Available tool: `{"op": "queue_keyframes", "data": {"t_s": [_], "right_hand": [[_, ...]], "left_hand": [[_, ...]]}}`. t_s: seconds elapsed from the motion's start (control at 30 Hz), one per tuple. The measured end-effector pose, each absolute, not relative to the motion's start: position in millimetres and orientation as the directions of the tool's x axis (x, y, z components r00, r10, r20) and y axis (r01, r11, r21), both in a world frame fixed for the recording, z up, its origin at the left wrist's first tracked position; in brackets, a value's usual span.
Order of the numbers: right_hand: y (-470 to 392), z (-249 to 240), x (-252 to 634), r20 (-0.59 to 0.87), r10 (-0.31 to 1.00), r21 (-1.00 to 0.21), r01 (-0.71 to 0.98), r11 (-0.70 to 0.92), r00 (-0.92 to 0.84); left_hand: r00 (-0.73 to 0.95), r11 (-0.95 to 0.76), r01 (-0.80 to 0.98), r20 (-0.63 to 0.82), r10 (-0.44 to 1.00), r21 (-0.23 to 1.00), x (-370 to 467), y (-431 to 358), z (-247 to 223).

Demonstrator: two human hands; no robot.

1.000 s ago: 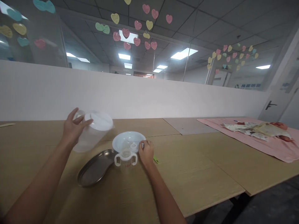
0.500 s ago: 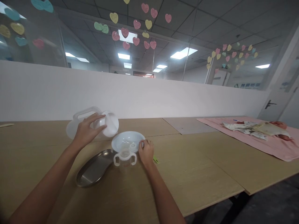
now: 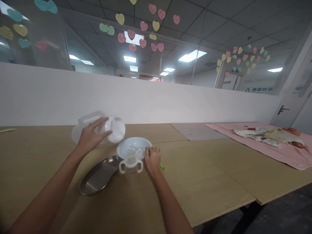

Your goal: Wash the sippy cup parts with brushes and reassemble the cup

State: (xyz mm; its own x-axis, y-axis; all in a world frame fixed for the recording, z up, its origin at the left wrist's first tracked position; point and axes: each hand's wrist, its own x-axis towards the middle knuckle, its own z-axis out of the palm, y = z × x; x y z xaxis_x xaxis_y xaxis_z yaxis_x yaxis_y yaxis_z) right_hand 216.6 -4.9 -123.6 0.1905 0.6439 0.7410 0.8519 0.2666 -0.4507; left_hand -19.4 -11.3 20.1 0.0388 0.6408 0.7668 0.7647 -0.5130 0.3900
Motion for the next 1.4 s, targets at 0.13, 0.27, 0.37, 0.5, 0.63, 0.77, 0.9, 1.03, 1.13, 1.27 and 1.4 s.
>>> {"op": "queue_keyframes", "data": {"t_s": [0.13, 0.27, 0.37, 0.5, 0.63, 0.77, 0.9, 1.03, 1.13, 1.27, 1.4], "right_hand": [[-4, -125, 216, 0.753, 0.633, -0.439, 0.855, 0.278, 0.181], [-5, -124, 216, 0.777, 0.605, -0.430, 0.848, 0.309, 0.173], [-8, -122, 215, 0.816, 0.556, -0.421, 0.820, 0.387, 0.157], [-11, -120, 213, 0.889, 0.442, -0.362, 0.771, 0.524, 0.117], [-14, -120, 209, 0.934, 0.356, -0.250, 0.774, 0.581, 0.034], [-16, -122, 207, 0.946, 0.324, -0.174, 0.790, 0.588, -0.033], [-15, -124, 207, 0.950, 0.308, -0.146, 0.790, 0.595, -0.057], [-14, -125, 208, 0.954, 0.294, -0.135, 0.786, 0.603, -0.062], [-14, -126, 206, 0.953, 0.294, -0.126, 0.783, 0.609, -0.075], [-14, -128, 203, 0.952, 0.295, -0.121, 0.784, 0.609, -0.082], [-13, -129, 201, 0.950, 0.302, -0.132, 0.778, 0.614, -0.077]], "left_hand": [[0.056, -0.509, 0.780, 0.769, 0.636, 0.364, -21, -9, 19], [0.076, -0.505, 0.794, 0.770, 0.634, 0.337, -22, -6, 17], [0.086, -0.498, 0.803, 0.763, 0.640, 0.328, -22, -6, 17], [0.091, -0.499, 0.806, 0.766, 0.636, 0.319, -22, -8, 18], [0.104, -0.515, 0.798, 0.770, 0.629, 0.313, -21, -9, 19], [0.098, -0.523, 0.787, 0.770, 0.630, 0.327, -21, -11, 21], [0.110, -0.538, 0.779, 0.773, 0.624, 0.323, -20, -11, 21], [0.096, -0.544, 0.764, 0.771, 0.629, 0.349, -19, -13, 22], [0.048, -0.543, 0.723, 0.753, 0.657, 0.427, -19, -15, 24], [-0.108, -0.516, 0.556, 0.672, 0.732, 0.652, -25, -18, 29], [-0.218, -0.468, 0.358, 0.560, 0.799, 0.808, -35, -21, 37]]}}
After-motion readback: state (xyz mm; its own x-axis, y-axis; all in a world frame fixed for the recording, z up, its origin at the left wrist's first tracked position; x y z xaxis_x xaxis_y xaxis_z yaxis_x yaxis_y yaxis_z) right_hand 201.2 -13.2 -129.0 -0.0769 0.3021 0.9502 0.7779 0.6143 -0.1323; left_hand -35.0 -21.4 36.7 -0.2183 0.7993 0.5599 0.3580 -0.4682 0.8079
